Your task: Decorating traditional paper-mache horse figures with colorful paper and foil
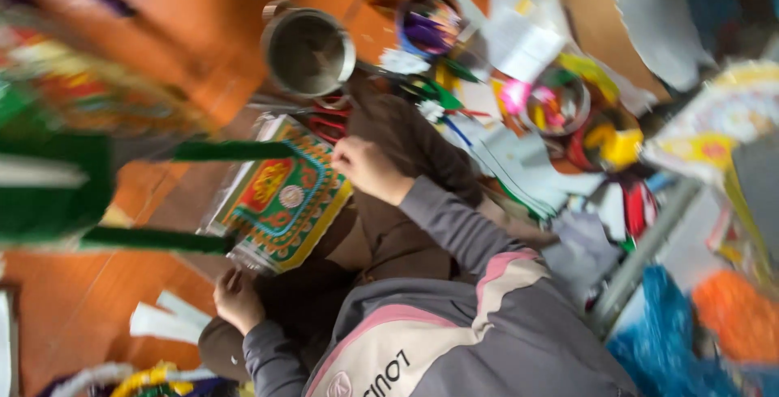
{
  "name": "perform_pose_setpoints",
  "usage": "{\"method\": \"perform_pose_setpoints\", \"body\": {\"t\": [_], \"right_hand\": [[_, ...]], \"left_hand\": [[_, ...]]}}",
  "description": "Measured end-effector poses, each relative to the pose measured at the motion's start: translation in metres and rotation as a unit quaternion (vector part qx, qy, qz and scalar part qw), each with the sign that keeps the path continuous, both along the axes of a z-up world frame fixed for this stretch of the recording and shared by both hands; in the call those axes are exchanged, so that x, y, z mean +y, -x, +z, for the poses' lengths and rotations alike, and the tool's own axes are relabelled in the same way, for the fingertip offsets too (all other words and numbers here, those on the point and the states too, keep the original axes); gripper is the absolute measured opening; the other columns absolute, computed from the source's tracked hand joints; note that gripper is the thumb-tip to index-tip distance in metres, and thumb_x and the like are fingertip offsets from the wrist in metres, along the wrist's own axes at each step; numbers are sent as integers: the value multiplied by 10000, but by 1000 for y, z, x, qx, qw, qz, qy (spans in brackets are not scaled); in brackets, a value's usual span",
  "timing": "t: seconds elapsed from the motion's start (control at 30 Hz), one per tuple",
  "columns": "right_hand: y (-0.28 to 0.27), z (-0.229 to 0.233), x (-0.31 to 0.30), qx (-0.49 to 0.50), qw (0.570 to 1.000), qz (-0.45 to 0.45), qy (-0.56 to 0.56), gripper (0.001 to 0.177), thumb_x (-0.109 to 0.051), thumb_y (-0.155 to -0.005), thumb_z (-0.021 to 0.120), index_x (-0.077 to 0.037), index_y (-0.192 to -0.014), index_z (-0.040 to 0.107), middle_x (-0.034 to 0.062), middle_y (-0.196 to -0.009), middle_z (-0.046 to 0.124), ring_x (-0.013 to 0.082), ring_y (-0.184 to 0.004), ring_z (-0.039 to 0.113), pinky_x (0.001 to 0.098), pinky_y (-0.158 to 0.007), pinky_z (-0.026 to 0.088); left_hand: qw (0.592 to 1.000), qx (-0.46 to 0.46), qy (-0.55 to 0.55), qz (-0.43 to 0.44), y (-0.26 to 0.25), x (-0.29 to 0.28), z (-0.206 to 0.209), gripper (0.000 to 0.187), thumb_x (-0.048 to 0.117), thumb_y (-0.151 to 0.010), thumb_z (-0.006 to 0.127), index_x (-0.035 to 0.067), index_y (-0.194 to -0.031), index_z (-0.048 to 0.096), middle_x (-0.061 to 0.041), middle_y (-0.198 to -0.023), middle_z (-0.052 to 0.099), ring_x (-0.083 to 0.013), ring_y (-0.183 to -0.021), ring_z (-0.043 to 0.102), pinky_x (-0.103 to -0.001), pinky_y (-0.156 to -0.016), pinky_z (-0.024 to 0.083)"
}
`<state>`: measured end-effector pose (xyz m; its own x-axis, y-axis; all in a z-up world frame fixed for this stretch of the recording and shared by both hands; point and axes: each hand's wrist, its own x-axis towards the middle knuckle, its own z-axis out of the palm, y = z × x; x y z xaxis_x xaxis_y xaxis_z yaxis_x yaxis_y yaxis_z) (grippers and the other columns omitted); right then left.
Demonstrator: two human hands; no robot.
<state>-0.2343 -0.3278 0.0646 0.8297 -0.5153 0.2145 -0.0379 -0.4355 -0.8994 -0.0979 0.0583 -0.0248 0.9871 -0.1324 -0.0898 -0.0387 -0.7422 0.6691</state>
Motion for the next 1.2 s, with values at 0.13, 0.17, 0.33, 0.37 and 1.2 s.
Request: {"method": "perform_pose_setpoints", "body": {"t": [0.13,0.17,0.33,0.37,1.2], "right_hand": [[101,-11,-68,117,970,-215,2,143,-183,-831,722,-104,-771,620,75,-757,638,241,-733,612,376,-697,454],[127,-23,-84,179,941,-281,-54,198,-265,-854,702,-122,-748,615,68,-724,640,217,-715,612,385,-687,453],[287,-121,-149,449,817,-362,18,111,-14,-803,543,-39,-831,647,191,-848,634,406,-815,577,507,-661,455],[305,-121,-156,575,738,-352,-1,176,-35,-833,581,-23,-949,714,235,-1006,684,468,-968,616,547,-749,528],[-33,25,82,141,950,120,-252,288,-303,-927,613,-81,-770,708,49,-705,700,138,-671,640,345,-720,540]], "left_hand": [[1000,23,1,7,-1,-8,4,210,75,-850,680,84,-1060,691,-89,-955,712,-204,-877,683,-335,-756,535],[1000,7,-30,4,-1,-7,5,191,75,-873,676,72,-1062,702,-107,-970,710,-248,-900,683,-393,-773,541],[994,-14,-102,-29,-4,-5,3,172,100,-946,620,122,-1072,735,-92,-981,714,-293,-913,659,-439,-767,511],[992,-17,-115,-39,-4,-4,2,175,63,-980,603,114,-1087,731,-110,-1001,714,-318,-918,658,-456,-751,512],[933,161,240,-215,54,-118,98,608,294,-669,894,80,-1164,614,-161,-1026,700,-303,-1042,653,-459,-917,479]]}}
